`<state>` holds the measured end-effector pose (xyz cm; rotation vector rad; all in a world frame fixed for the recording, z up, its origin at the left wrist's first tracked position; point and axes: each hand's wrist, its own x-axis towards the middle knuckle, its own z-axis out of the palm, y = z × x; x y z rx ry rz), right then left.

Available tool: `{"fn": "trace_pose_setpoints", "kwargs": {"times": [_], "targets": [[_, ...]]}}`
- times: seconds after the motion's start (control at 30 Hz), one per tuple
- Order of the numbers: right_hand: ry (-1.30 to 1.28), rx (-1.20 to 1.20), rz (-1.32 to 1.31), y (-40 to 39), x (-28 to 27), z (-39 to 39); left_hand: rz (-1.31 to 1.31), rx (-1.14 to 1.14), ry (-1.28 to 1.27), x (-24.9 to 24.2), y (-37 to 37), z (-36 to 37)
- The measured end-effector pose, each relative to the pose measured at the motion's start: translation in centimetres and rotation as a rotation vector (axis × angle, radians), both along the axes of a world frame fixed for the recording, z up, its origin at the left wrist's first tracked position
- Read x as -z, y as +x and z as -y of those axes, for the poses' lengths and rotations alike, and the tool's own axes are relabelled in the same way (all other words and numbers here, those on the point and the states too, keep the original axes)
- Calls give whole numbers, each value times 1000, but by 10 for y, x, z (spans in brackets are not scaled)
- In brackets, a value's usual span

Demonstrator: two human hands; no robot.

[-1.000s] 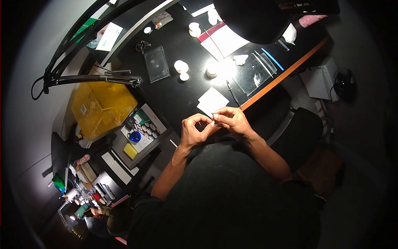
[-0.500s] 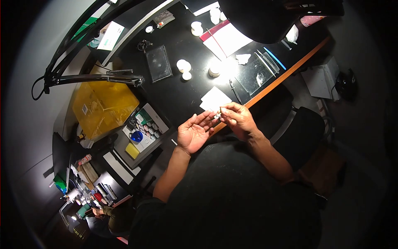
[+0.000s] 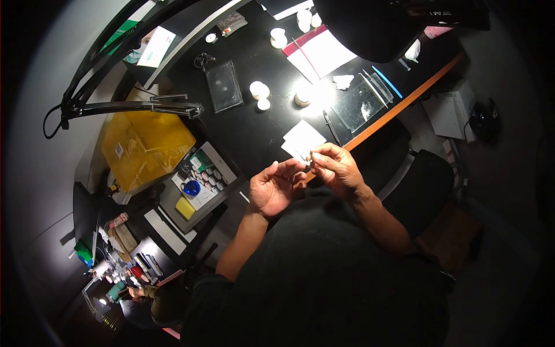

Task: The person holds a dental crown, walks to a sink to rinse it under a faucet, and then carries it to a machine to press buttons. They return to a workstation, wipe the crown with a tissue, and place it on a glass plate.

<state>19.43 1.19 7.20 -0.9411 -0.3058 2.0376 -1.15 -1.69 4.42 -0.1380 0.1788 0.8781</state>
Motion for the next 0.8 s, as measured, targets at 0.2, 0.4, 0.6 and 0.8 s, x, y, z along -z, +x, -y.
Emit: {"fn": "trace_pose_setpoints", "kwargs": {"times": [0.2,0.4,0.6,0.8], "targets": [[41,40,35,-6,-16,3,-811,-140,313,-32,16,-2],[58,80,37,-9,-20,5,-1206,-169,418,-58,25,-8],[52,84,75,-11,-23,7,-1289,-160,417,-58,24,-10],[30,84,74,-11,-25,7,-1253,-171,425,-63,25,-12]]}}
